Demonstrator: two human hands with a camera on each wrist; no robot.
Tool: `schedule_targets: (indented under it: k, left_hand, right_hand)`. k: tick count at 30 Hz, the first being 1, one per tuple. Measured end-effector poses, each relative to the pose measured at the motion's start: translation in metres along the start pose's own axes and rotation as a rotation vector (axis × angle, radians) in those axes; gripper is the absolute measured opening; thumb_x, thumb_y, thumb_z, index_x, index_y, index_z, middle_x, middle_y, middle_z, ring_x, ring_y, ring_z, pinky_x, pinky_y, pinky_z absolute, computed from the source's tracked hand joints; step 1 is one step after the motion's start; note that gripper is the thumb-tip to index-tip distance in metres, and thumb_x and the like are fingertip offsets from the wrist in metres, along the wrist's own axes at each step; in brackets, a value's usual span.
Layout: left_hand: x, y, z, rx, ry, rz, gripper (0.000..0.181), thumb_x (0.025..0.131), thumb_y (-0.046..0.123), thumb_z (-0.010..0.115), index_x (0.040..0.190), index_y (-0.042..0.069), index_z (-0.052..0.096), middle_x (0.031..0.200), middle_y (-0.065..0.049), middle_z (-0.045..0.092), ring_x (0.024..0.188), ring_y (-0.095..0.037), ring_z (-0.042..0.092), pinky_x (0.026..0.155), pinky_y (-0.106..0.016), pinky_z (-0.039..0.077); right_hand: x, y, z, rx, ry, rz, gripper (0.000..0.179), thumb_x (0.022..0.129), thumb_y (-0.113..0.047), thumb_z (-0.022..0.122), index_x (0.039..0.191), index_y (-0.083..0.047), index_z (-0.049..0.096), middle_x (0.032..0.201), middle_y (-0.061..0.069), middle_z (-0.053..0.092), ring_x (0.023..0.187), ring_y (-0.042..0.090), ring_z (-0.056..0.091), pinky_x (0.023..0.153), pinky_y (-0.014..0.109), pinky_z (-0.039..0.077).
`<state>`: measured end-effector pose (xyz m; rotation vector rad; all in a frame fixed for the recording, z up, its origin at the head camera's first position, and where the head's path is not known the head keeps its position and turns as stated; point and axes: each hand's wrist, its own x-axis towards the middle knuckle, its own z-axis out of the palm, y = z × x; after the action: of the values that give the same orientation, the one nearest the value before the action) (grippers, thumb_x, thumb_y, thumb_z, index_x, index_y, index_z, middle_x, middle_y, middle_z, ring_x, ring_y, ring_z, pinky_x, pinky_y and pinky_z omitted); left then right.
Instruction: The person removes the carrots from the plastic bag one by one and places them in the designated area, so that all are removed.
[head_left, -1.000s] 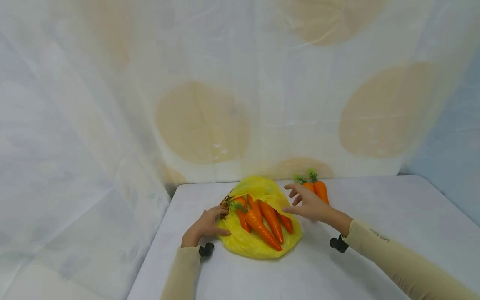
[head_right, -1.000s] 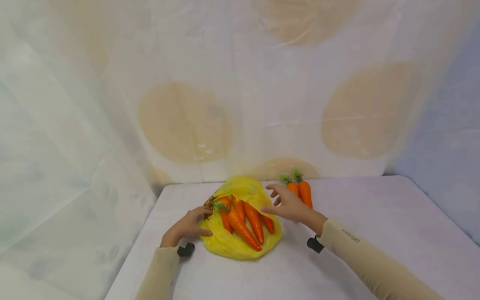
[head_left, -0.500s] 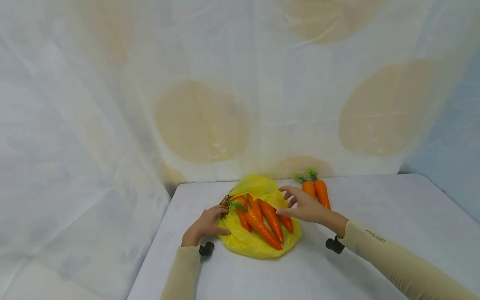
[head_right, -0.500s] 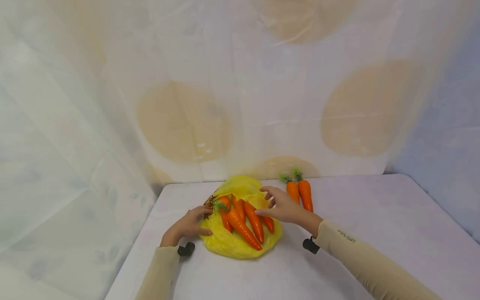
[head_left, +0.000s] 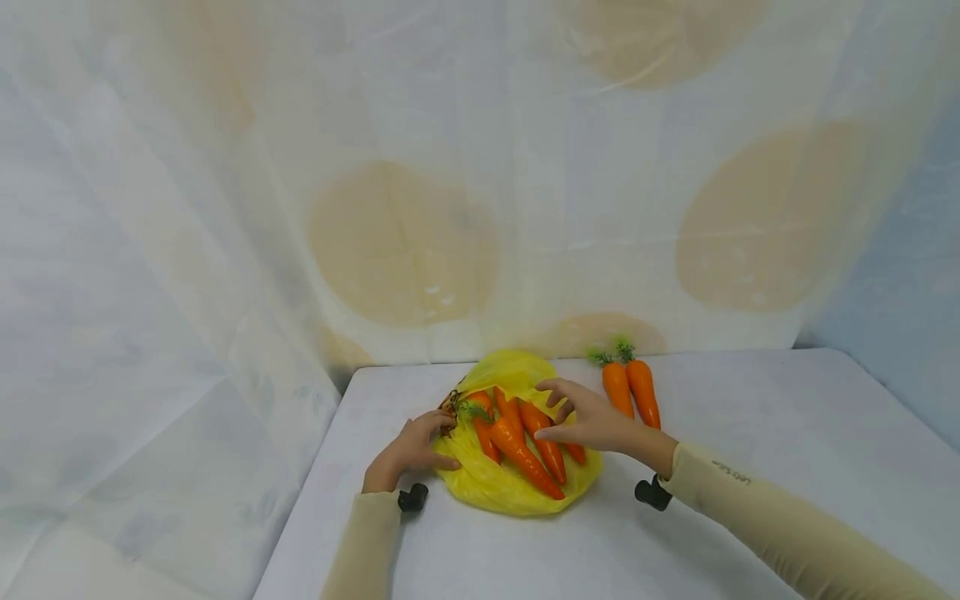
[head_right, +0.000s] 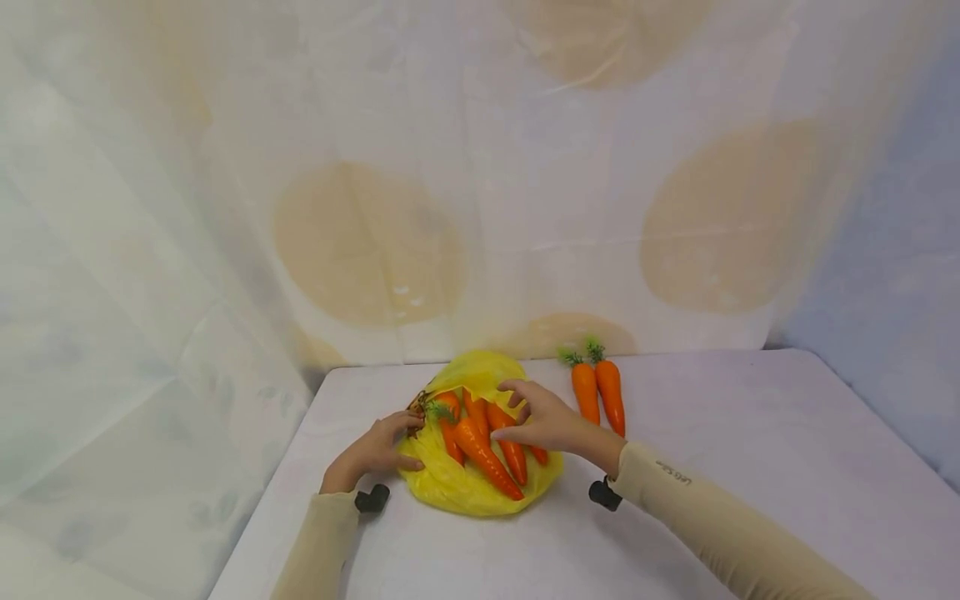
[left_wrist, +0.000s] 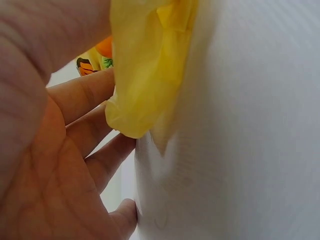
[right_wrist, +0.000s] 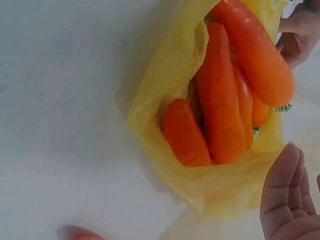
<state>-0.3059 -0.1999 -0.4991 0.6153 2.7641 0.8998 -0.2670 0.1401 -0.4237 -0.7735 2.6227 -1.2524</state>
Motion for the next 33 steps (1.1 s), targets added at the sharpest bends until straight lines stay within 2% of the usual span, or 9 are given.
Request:
schedule_targets:
  k: [5,8,14,18,25,29,33]
  left_hand:
    - [-0.002,-0.003,-0.001,0.022,0.003,-0.001,0.071,0.073,0.032,0.088,0.133,0.007,0.059,0.145,-0.016,0.05,0.139,-0.04,0.04,0.113,-0.074,0.01]
    - [-0.002,-0.004,-0.002,0.023,0.012,0.0,0.071,0.073,0.032,0.088,0.133,0.008,0.059,0.145,-0.015,0.05,0.139,-0.039,0.041,0.113,-0.074,0.01]
    - [-0.002,-0.005,-0.003,0.001,0.015,0.016,0.07,0.073,0.031,0.088,0.132,0.007,0.059,0.145,-0.016,0.051,0.139,-0.039,0.041,0.112,-0.075,0.009]
    - [-0.001,-0.006,-0.002,-0.003,0.009,0.01,0.07,0.073,0.03,0.089,0.132,0.007,0.059,0.145,-0.016,0.05,0.139,-0.039,0.041,0.113,-0.075,0.009]
    - [0.0,-0.003,-0.003,0.0,0.012,0.014,0.071,0.073,0.03,0.089,0.132,0.007,0.059,0.145,-0.016,0.05,0.139,-0.039,0.04,0.113,-0.075,0.009]
    - [0.0,-0.003,-0.002,0.005,0.011,0.002,0.07,0.072,0.029,0.089,0.132,0.006,0.06,0.145,-0.017,0.051,0.139,-0.039,0.04,0.113,-0.075,0.009]
    - [0.0,-0.007,-0.001,0.01,0.014,0.016,0.069,0.072,0.03,0.089,0.13,0.007,0.06,0.144,-0.016,0.051,0.139,-0.039,0.041,0.112,-0.076,0.01]
  right_hand:
    - [0.004,-0.005,0.008,0.004,-0.026,-0.023,0.076,0.084,-0.037,0.079,0.144,-0.005,0.044,0.121,0.02,0.058,0.094,0.022,0.063,0.079,0.031,0.056]
    - [0.008,-0.008,0.012,0.017,-0.045,-0.038,0.075,0.084,-0.035,0.079,0.144,-0.006,0.045,0.123,0.021,0.058,0.093,0.024,0.062,0.08,0.034,0.055]
    - [0.012,-0.009,0.024,0.039,-0.063,-0.032,0.07,0.084,-0.033,0.079,0.142,-0.012,0.046,0.126,0.02,0.057,0.104,0.031,0.06,0.087,0.04,0.053]
    - [0.015,-0.006,0.033,0.047,-0.088,-0.043,0.071,0.084,-0.032,0.079,0.143,-0.012,0.045,0.123,0.019,0.057,0.1,0.03,0.062,0.082,0.035,0.055]
    - [0.021,0.0,0.039,0.022,-0.096,-0.062,0.075,0.085,-0.034,0.079,0.145,-0.006,0.043,0.117,0.016,0.06,0.09,0.018,0.061,0.075,0.03,0.054]
    - [0.022,0.004,0.043,0.03,-0.091,-0.048,0.076,0.084,-0.035,0.079,0.144,-0.005,0.043,0.116,0.015,0.061,0.09,0.019,0.06,0.076,0.03,0.053]
    - [0.026,0.008,0.05,0.029,-0.075,-0.032,0.076,0.084,-0.034,0.079,0.144,-0.004,0.043,0.116,0.014,0.061,0.092,0.024,0.06,0.078,0.032,0.053]
